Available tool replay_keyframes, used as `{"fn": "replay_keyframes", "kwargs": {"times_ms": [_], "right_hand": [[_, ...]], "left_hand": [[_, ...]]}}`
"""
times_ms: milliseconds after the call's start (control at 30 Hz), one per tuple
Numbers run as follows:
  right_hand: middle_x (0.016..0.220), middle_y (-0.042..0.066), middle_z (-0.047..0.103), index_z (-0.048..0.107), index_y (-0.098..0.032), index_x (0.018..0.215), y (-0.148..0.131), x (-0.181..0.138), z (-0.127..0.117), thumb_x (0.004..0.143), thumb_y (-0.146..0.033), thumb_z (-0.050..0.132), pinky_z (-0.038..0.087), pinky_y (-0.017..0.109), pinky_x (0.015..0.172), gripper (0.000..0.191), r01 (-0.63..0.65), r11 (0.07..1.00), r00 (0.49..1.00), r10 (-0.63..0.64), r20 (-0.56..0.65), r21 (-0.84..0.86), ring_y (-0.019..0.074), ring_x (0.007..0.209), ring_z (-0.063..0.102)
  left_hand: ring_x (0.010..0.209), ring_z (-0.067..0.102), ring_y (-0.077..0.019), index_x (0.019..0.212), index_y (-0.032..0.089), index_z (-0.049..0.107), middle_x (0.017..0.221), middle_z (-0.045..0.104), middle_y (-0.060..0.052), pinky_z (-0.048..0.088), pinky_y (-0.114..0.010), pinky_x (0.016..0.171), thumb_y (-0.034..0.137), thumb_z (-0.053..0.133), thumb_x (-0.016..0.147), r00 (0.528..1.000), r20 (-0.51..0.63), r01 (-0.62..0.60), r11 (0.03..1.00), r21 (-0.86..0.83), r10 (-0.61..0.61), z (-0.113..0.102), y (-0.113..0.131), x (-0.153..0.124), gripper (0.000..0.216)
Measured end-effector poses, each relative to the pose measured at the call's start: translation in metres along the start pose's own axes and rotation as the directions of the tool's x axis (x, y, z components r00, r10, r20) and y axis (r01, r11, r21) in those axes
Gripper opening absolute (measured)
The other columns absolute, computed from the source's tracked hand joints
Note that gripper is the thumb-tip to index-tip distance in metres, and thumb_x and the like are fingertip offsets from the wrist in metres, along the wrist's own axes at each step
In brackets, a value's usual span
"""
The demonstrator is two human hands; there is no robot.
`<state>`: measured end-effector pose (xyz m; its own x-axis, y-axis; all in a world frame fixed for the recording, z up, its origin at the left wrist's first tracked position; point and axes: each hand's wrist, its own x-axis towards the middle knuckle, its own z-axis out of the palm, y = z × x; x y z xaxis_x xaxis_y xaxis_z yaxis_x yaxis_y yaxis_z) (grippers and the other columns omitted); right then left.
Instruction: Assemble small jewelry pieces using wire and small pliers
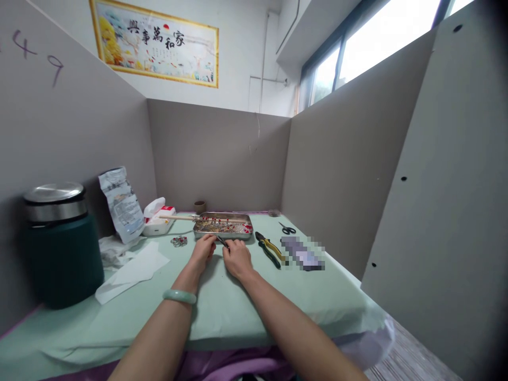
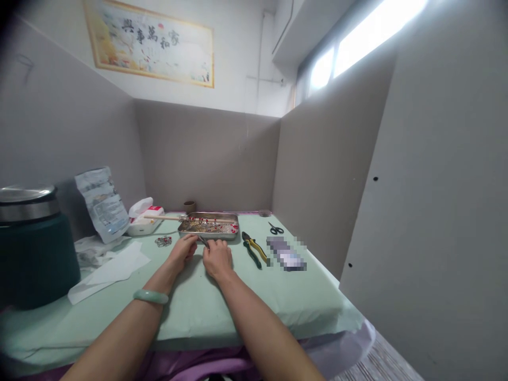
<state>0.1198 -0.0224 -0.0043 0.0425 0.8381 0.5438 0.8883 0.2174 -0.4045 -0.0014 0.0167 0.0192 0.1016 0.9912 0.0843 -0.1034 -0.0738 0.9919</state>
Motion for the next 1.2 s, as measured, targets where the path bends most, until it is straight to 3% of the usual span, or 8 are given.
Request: {"fn": "replay_keyframes", "kwargs": {"times_ms": [467, 867, 1200], "right_hand": [[0.098, 0.009, 0.059, 0.061, -0.023, 0.102, -0.0006, 0.0005, -0.0006, 0.089, -0.032, 0.042, 0.034, 0.033, 0.08, 0.026, -0.028, 0.999, 1.0, 0.028, 0.003, -0.022, 0.0232, 0.095, 0.047], [0.099, 0.01, 0.06, 0.061, -0.022, 0.104, -0.0038, 0.0, -0.0025, 0.088, -0.03, 0.042, 0.034, 0.034, 0.08, 0.026, -0.009, 0.997, 1.0, 0.009, -0.009, -0.078, 0.0238, 0.095, 0.048], [0.099, 0.011, 0.06, 0.061, -0.021, 0.108, -0.0026, 0.001, -0.0055, 0.088, -0.029, 0.042, 0.033, 0.034, 0.082, 0.029, 0.001, 0.997, 1.0, -0.003, -0.027, -0.082, 0.0245, 0.095, 0.047]], "left_hand": [[0.036, 0.022, -0.0053, 0.073, 0.017, 0.053, 0.044, 0.032, 0.008, 0.01, -0.021, 0.039, 0.031, 0.056, 0.068, 1.0, -0.003, -0.002, 0.998, 0.059, 0.002, 0.002, -0.0001, -0.0009, 0.015], [0.037, 0.017, -0.0044, 0.07, 0.018, 0.047, 0.046, 0.027, 0.009, 0.007, -0.021, 0.041, 0.034, 0.054, 0.071, 0.997, 0.069, 0.032, 0.999, -0.01, -0.031, 0.002, -0.0015, -0.0004, 0.017], [0.039, 0.018, -0.0043, 0.075, 0.016, 0.051, 0.051, 0.028, 0.008, 0.008, -0.021, 0.041, 0.034, 0.051, 0.077, 0.995, 0.102, -0.015, 0.999, -0.038, 0.019, 0.0, -0.001, -0.0012, 0.019]]}}
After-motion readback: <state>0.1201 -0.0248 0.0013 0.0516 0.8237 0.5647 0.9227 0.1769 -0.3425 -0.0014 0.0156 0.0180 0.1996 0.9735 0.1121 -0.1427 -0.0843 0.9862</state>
